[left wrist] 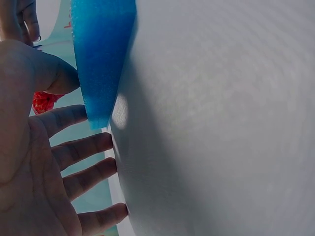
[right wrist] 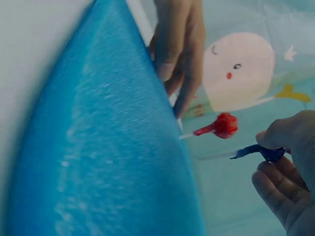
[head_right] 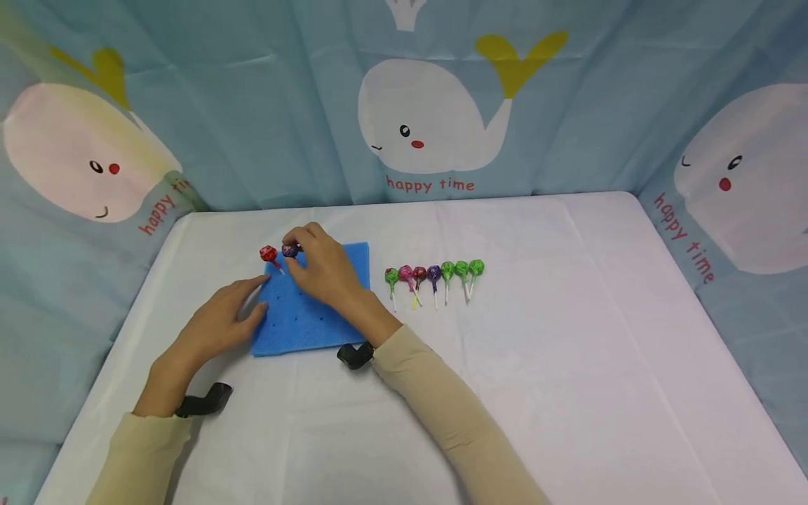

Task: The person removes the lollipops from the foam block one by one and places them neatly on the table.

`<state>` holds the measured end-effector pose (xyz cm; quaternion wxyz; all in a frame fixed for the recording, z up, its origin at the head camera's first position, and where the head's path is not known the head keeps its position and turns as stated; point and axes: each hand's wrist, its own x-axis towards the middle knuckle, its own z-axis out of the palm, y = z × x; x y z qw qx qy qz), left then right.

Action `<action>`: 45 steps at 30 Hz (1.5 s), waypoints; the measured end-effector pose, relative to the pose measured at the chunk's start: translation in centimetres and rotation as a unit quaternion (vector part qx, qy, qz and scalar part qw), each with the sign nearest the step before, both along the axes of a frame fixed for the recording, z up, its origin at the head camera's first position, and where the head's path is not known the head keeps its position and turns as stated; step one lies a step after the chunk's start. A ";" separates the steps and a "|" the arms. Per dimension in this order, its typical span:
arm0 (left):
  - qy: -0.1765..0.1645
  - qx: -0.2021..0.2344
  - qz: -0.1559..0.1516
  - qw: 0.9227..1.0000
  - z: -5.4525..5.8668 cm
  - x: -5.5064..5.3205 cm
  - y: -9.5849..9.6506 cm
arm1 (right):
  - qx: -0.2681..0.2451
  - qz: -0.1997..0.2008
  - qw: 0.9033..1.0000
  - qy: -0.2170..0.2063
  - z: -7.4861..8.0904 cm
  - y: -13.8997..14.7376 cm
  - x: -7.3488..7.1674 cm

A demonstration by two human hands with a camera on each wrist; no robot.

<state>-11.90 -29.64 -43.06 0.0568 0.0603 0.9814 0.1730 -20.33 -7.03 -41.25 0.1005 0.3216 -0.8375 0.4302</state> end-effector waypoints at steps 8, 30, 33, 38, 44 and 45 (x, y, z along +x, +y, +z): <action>0.001 0.003 -0.005 1.000 0.0 -0.3 0.3 | -0.036 0.013 0.999 -0.032 0.8 1.4 1.5; -0.010 -0.012 0.004 1.000 0.7 1.1 -1.3 | -0.048 -0.008 0.999 0.023 2.5 8.9 2.0; -0.004 -0.007 0.001 1.000 0.5 1.0 -1.2 | -0.043 -0.023 0.998 0.029 2.3 11.0 2.0; -0.002 -0.001 -0.004 1.000 0.1 0.7 -1.0 | -0.047 -0.043 0.998 0.023 1.8 14.3 2.2; 0.004 0.005 -0.010 1.000 -0.1 0.2 -0.4 | -0.050 -0.066 0.997 0.005 1.2 17.9 2.4; 0.005 0.007 -0.011 1.000 -0.1 0.1 -0.3 | -0.052 -0.070 0.996 0.000 1.1 18.5 2.5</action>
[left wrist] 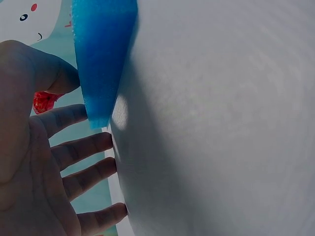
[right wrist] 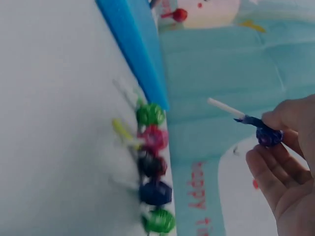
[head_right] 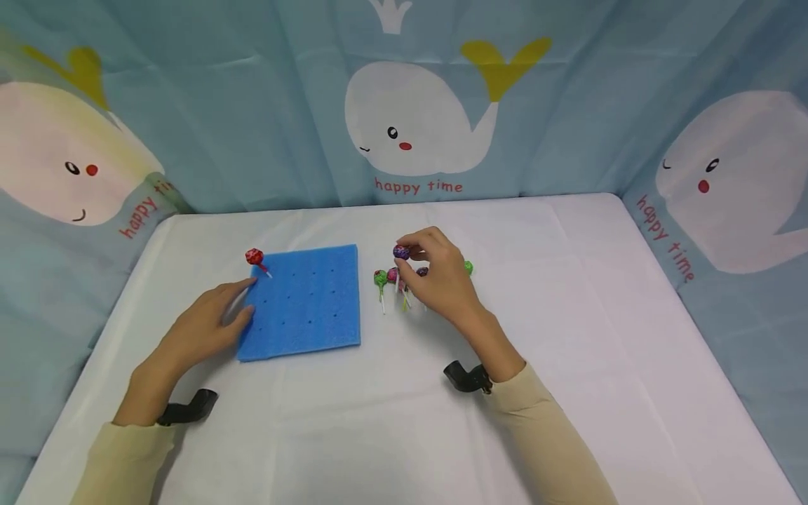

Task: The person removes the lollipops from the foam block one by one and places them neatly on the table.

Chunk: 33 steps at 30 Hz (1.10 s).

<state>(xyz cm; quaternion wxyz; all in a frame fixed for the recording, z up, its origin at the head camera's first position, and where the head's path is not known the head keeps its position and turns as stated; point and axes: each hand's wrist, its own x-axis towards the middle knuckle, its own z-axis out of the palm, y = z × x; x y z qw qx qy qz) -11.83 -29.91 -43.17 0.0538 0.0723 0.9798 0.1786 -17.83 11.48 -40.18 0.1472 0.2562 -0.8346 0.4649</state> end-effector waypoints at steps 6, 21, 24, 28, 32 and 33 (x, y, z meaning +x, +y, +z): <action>-0.006 -0.002 0.004 1.000 0.0 0.0 0.1 | -0.009 -0.007 1.000 -0.026 -0.8 2.6 0.1; -0.008 -0.004 0.006 1.000 0.1 0.0 0.1 | 0.043 -0.045 0.996 -0.057 -1.6 7.5 -0.8; -0.001 -0.004 0.004 1.000 0.0 -0.1 0.1 | 0.065 -0.057 0.994 -0.069 -1.4 8.3 -1.0; 0.000 -0.002 0.003 1.000 0.0 -0.2 0.0 | 0.086 -0.079 0.989 -0.088 -1.1 9.5 -1.3; -0.002 -0.002 0.000 1.000 0.0 -0.3 0.0 | 0.105 -0.087 0.983 -0.121 -1.2 10.5 -1.5; -0.001 -0.003 -0.001 1.000 0.1 -0.3 0.1 | 0.110 -0.088 0.981 -0.131 -1.3 10.7 -1.5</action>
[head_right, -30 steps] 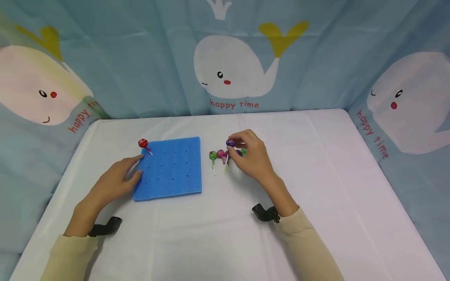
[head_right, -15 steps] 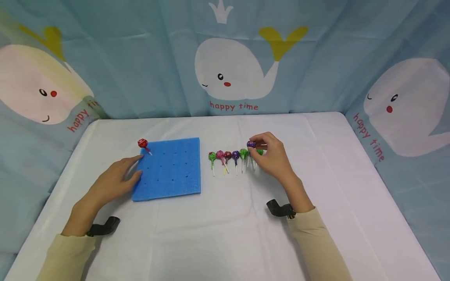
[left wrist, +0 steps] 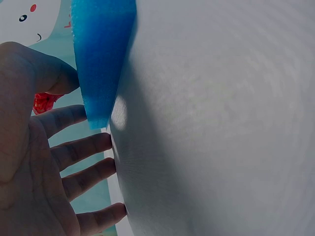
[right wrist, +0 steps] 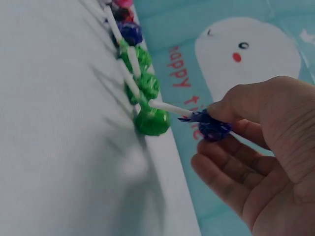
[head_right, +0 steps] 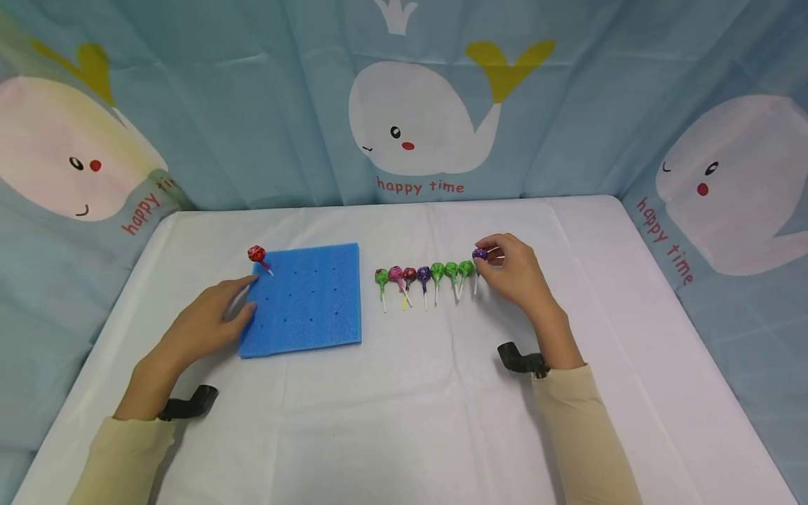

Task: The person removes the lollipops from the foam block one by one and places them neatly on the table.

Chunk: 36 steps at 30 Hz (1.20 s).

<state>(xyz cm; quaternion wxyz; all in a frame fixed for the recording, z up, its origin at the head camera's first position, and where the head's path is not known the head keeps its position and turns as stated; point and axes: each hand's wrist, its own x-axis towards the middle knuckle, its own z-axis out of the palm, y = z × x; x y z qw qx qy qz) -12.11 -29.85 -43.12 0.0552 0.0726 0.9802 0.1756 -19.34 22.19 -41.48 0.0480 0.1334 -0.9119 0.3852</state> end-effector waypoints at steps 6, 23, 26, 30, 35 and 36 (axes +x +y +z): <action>0.005 -0.001 -0.002 1.000 0.4 -0.2 0.0 | 0.020 0.002 0.999 -0.040 -0.5 0.5 -0.4; -0.002 0.001 0.001 1.000 0.3 -0.4 0.1 | 0.054 -0.002 0.996 -0.072 -2.2 1.2 -1.0; -0.002 0.002 0.002 1.000 0.2 -0.3 0.1 | 0.051 0.000 0.996 -0.073 -2.3 1.1 -1.0; -0.005 0.000 0.003 1.000 0.2 -0.1 0.1 | 0.049 0.001 0.996 -0.077 -2.3 0.9 -0.9; -0.002 -0.001 0.003 1.000 0.2 0.1 0.1 | 0.052 0.004 0.996 -0.077 -2.3 0.7 -0.9; -0.001 -0.002 0.003 1.000 0.1 0.1 0.1 | 0.052 0.005 0.996 -0.075 -2.3 0.7 -0.9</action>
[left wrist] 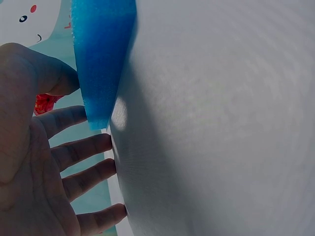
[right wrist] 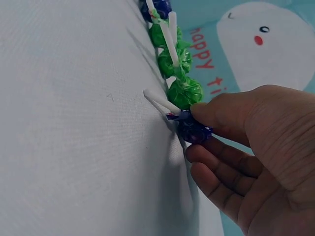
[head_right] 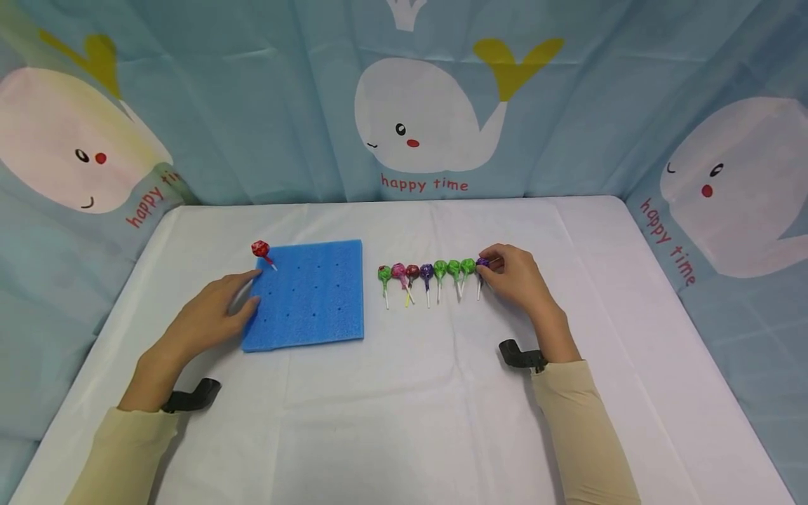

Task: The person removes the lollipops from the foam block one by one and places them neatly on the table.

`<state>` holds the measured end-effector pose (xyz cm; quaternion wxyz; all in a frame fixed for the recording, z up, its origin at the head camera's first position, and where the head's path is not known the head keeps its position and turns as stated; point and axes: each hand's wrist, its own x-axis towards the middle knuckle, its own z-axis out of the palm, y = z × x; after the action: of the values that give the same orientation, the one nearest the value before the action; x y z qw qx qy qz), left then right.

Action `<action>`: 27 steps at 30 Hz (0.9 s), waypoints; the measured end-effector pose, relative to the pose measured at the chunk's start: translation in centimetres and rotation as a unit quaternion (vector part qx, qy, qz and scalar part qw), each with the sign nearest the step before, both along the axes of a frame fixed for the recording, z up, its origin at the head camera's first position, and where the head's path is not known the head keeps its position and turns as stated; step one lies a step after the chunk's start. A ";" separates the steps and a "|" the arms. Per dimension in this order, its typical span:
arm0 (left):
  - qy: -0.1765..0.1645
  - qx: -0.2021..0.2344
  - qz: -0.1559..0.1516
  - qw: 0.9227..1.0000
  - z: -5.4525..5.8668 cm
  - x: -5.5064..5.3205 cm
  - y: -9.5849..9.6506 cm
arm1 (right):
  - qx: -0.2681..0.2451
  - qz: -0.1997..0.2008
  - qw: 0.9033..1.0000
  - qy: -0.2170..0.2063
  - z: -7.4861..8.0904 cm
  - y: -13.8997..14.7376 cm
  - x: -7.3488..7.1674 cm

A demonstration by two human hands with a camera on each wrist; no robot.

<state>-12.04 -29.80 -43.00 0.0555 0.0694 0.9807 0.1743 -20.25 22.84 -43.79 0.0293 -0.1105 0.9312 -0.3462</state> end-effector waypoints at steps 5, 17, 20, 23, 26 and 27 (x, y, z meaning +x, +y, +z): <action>0.001 0.003 0.000 1.000 0.0 0.1 0.0 | -0.002 0.004 1.000 0.004 0.1 -0.1 0.0; 0.000 0.002 0.000 1.000 0.0 0.0 0.0 | 0.013 -0.018 1.000 0.020 0.5 0.5 0.1; -0.003 0.000 -0.001 1.000 -0.1 0.0 0.1 | 0.011 -0.023 0.999 0.025 0.7 0.7 0.2; -0.006 -0.001 -0.001 1.000 0.0 0.0 0.1 | 0.008 -0.023 0.999 0.033 0.8 0.8 0.3; -0.008 -0.003 0.000 1.000 0.1 0.0 0.2 | 0.002 -0.016 0.999 0.046 0.9 0.7 0.3; -0.007 -0.003 0.000 1.000 0.1 0.0 0.2 | 0.000 -0.013 0.999 0.050 0.9 0.6 0.3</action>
<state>-12.01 -29.62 -42.92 0.0630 0.0676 0.9807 0.1720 -19.98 23.47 -42.87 -0.0217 -0.1152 0.9330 -0.3403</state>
